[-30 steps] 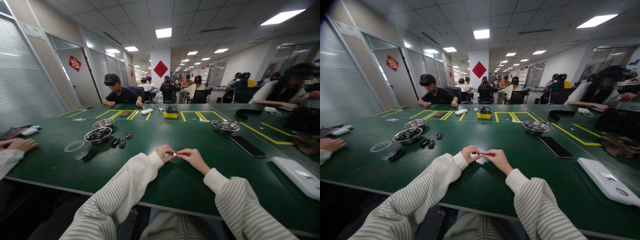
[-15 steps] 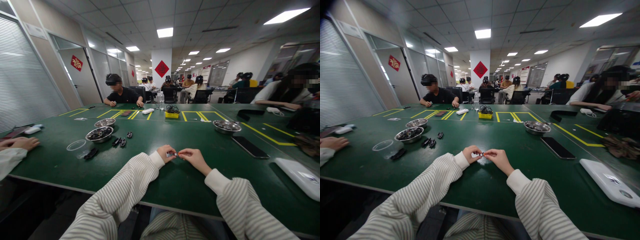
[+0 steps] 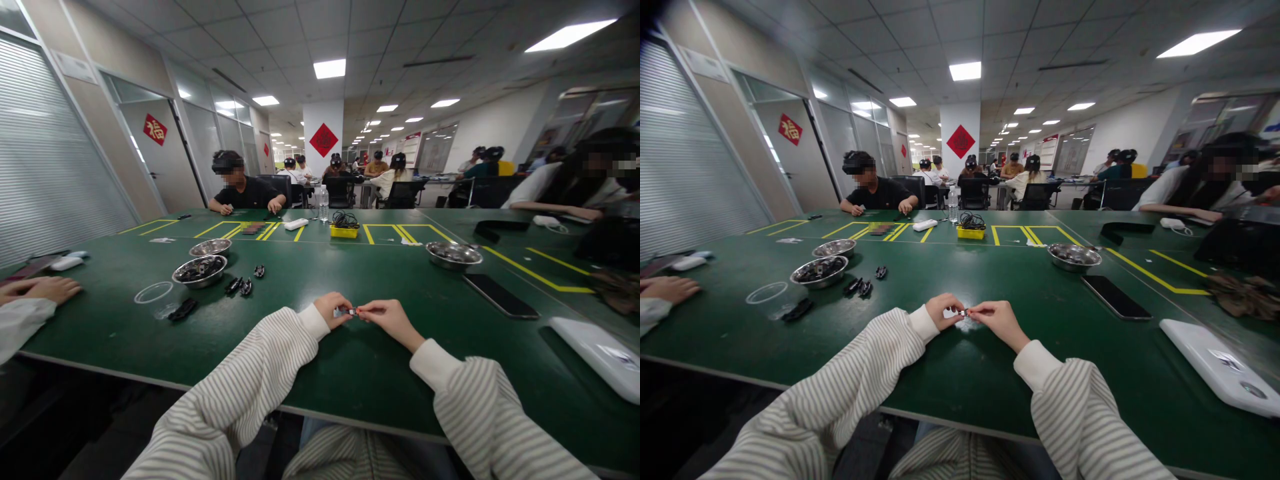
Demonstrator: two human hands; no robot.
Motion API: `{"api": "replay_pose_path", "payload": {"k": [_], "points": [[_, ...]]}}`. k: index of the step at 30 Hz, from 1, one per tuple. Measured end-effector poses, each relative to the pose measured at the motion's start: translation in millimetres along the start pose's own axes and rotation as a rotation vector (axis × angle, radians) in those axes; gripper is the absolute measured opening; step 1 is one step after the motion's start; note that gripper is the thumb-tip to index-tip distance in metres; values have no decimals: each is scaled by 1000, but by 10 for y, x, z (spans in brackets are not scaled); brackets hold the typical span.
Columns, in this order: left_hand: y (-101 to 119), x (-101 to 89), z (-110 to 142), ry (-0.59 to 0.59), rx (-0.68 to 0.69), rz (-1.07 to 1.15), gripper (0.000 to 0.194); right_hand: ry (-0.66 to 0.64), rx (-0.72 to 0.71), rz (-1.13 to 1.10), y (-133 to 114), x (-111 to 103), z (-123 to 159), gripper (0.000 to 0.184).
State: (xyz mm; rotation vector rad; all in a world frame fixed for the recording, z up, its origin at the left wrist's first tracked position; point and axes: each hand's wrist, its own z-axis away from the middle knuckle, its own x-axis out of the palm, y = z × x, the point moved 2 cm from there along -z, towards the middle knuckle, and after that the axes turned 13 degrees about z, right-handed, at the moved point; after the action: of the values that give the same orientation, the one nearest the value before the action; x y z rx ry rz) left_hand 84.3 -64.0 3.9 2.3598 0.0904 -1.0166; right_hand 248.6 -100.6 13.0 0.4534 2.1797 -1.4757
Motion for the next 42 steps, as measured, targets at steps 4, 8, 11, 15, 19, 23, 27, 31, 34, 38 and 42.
{"api": "replay_pose_path", "payload": {"k": [4, 8, 11, 15, 19, 23, 27, 31, 34, 38, 42], "points": [[26, -17, 6, 2, 40, -34, 18, 0, -7, 21, -7, -2, 9, 25], [44, -18, 6, -13, 58, -55, 19, 0, -11, 16, -8, 16, 8, 24], [51, -20, 3, -33, 52, -68, 19, -21, 19, -15, 0, 32, -1, 24], [67, -24, 23, -64, 38, -78, 27, -49, 26, 36, -10, 23, -7, 22], [89, 5, 55, -142, 29, -118, 26, -59, -7, 150, -28, -4, -10, 22], [4, -26, 24, -140, -72, -231, 27, -102, -14, 189, -11, 7, -20, 29], [-326, -274, -21, -51, -352, -413, 27, -140, -10, 206, 21, 29, -29, 35], [-751, -611, 46, 7, -713, -525, 25, -133, 9, 224, 51, 21, -33, 35], [-939, -746, 118, 18, -863, -554, 25, -131, 4, 241, 55, 13, -34, 32], [-995, -771, 150, 16, -912, -575, 29, -142, -10, 266, 38, 13, -31, 28], [-987, -771, 164, 50, -949, -610, 35, -158, -33, 247, 14, 15, -27, 27]]}}
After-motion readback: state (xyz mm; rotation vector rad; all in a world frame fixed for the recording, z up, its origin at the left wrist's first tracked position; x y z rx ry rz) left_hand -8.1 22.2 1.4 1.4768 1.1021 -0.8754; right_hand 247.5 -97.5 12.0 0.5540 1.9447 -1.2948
